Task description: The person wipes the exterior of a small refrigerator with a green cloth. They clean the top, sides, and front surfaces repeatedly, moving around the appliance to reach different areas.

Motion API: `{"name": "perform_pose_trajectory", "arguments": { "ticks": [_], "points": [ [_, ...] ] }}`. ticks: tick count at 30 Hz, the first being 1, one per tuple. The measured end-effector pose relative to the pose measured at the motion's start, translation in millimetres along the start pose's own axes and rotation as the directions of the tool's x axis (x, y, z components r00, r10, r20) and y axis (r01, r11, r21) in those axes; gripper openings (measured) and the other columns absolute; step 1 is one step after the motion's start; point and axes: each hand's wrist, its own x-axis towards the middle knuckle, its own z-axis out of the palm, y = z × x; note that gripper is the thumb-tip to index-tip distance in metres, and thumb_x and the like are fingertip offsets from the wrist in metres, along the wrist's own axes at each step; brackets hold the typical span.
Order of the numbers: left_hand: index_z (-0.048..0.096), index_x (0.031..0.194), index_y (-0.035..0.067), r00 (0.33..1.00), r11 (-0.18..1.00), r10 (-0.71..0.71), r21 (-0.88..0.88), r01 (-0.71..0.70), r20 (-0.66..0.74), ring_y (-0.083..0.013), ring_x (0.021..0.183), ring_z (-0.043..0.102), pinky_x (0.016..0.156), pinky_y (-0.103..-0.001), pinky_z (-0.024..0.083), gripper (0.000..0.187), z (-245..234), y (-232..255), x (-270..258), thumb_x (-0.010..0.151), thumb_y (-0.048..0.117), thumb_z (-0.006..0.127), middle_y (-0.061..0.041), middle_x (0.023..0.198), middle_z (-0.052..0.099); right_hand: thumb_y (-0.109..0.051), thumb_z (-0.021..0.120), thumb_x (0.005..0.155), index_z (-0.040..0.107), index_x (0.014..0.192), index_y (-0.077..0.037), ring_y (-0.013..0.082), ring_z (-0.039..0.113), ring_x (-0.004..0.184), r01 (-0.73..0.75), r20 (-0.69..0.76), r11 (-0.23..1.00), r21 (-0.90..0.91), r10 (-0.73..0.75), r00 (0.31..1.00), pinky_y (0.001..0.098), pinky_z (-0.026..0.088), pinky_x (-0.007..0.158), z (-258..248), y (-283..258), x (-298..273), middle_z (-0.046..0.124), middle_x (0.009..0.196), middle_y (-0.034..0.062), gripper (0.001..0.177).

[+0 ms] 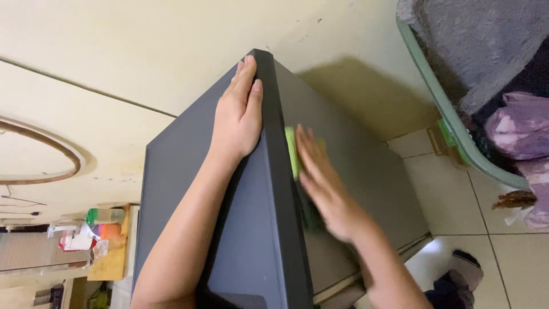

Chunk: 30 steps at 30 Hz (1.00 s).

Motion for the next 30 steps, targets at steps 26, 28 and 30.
{"name": "perform_pose_trajectory", "arguments": {
  "ticks": [26, 28, 30],
  "points": [
    [0.033, 0.156, 0.001, 1.000, 1.000, -0.012, -0.019, 0.012, 0.017, -0.0316, 0.157, 0.022, 0.128, -0.041, 0.021, 0.055, -3, 5, 0, 0.109, 0.028, 0.031, -0.018, 0.165, 0.033, -0.073, 0.020, 0.087, 0.000, 0.163, -0.028, 0.0200, -0.016, 0.161, -0.426, -0.060, 0.886, 0.183, 0.443, 0.895, 0.0539, -0.012, 0.123, 10, 111, -98, -0.013, 0.175, -0.0019, 0.090],
    [0.036, 0.155, 0.000, 1.000, 1.000, 0.021, 0.005, -0.021, -0.001, -0.0329, 0.156, 0.025, 0.127, -0.042, 0.023, 0.054, -2, -4, 2, 0.110, 0.028, 0.033, -0.019, 0.164, 0.035, -0.056, 0.024, 0.096, 0.001, 0.163, -0.023, 0.0209, -0.015, 0.161, -0.334, -0.010, 0.934, 0.125, 0.338, 0.941, 0.0506, -0.010, 0.124, 5, 36, -80, -0.011, 0.175, 0.0000, 0.078],
    [0.039, 0.154, -0.001, 0.998, 0.998, 0.056, 0.030, -0.056, -0.012, -0.0343, 0.155, 0.027, 0.127, -0.043, 0.024, 0.052, 0, -12, 0, 0.111, 0.028, 0.035, -0.020, 0.162, 0.038, -0.038, 0.029, 0.104, 0.002, 0.164, -0.019, 0.0217, -0.015, 0.161, -0.233, 0.041, 0.969, 0.078, 0.230, 0.972, 0.0472, -0.009, 0.125, 1, 2, -52, -0.010, 0.175, 0.0018, 0.068]
  ]
}}
